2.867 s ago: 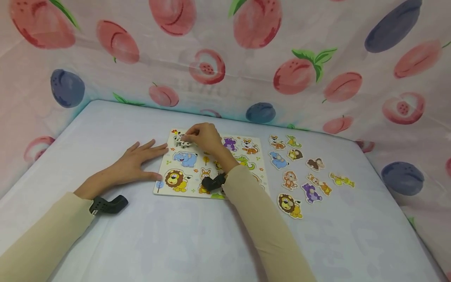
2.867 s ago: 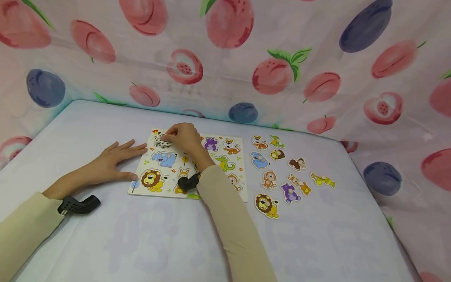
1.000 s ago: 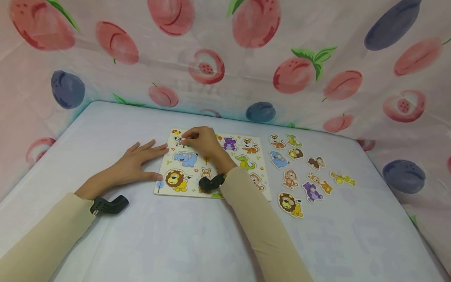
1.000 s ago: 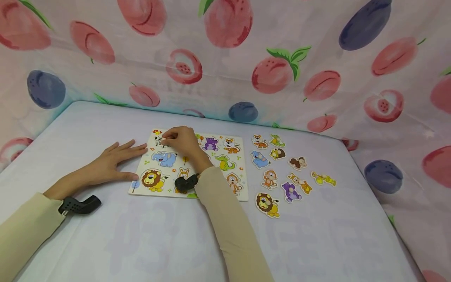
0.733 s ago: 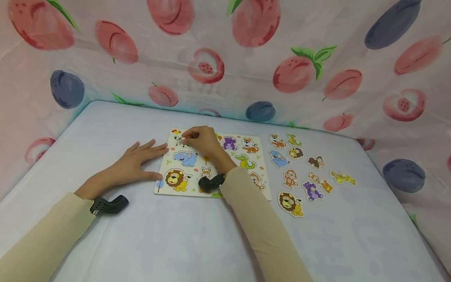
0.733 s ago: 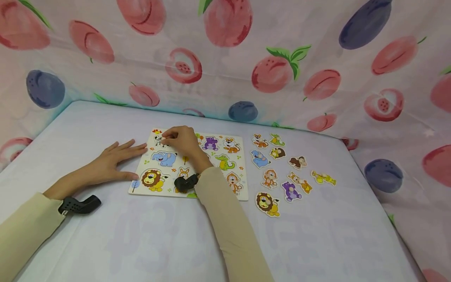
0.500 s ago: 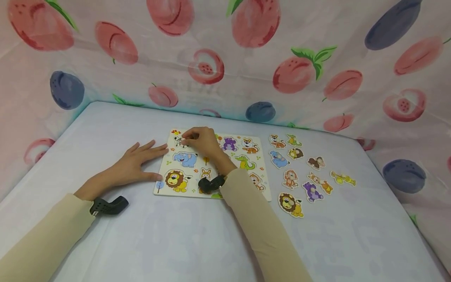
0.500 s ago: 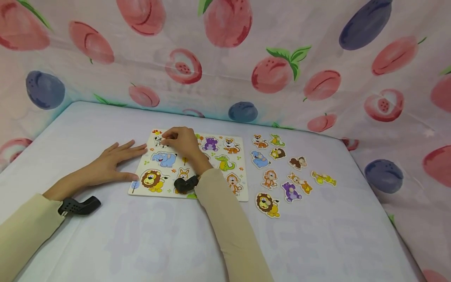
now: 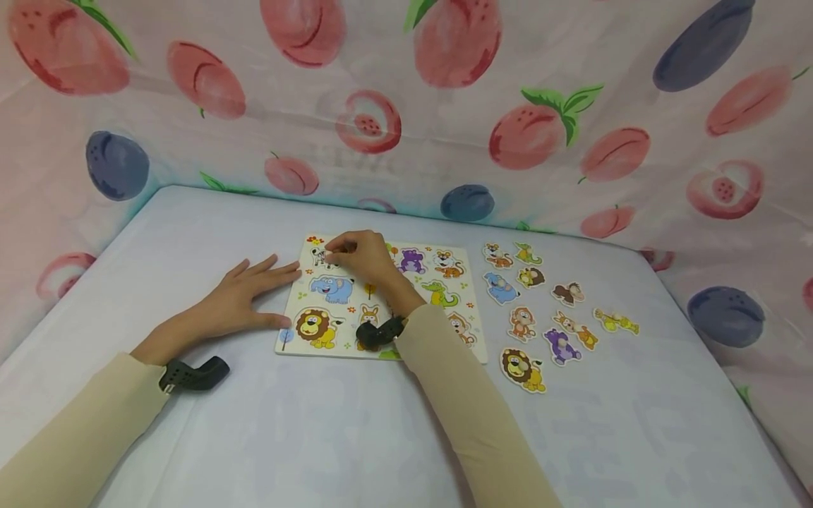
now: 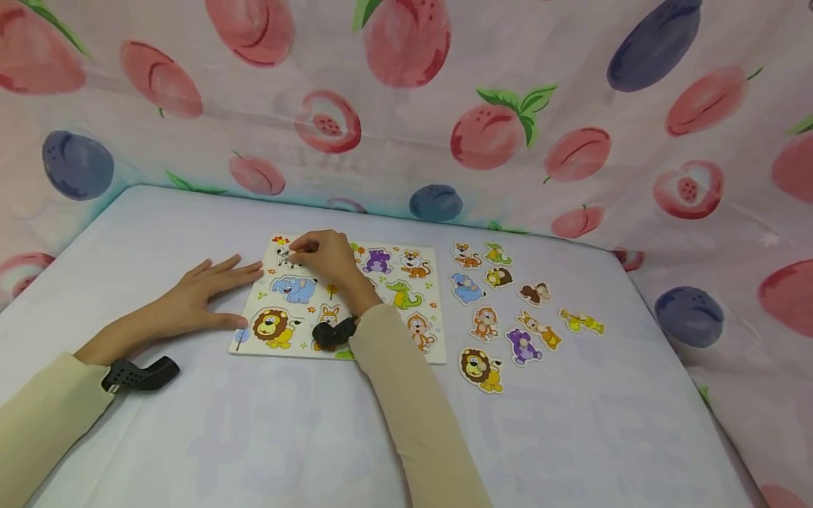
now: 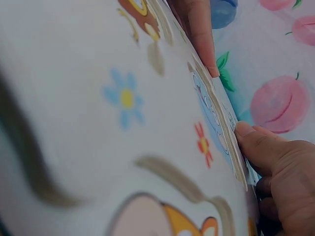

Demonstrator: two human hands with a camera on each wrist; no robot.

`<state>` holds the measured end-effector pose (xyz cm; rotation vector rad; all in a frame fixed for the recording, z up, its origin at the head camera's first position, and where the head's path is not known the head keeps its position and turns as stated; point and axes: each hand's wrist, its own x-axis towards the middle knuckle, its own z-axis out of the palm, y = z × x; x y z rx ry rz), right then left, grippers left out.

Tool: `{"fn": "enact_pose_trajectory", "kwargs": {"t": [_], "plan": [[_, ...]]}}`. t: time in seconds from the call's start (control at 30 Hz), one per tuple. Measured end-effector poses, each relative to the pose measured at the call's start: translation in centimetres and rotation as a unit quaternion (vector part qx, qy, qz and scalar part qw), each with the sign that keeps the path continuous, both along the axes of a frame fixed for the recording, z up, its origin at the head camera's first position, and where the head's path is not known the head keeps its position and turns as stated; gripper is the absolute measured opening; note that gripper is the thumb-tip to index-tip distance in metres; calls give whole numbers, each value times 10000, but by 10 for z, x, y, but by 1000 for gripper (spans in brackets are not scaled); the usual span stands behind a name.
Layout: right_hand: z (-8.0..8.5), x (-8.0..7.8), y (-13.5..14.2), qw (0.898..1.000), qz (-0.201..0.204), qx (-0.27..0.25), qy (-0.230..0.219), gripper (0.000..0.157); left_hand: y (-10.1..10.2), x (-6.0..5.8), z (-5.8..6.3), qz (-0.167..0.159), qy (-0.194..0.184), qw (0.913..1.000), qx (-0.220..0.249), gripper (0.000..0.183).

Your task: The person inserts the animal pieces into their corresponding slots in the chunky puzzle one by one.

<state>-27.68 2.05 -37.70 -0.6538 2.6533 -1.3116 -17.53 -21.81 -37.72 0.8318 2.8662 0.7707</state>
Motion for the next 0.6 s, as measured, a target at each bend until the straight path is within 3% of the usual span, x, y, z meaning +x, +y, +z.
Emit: {"fn": "enact_pose_trajectory", "kwargs": {"t": [0.43, 0.6], "plan": [[12, 6, 4, 9993, 123, 286, -212, 18, 0, 3, 0, 44, -7, 10000, 22, 83], [21, 8, 12, 9997, 105, 240, 29, 23, 0, 2, 0, 26, -13, 10000, 50, 84]]}}
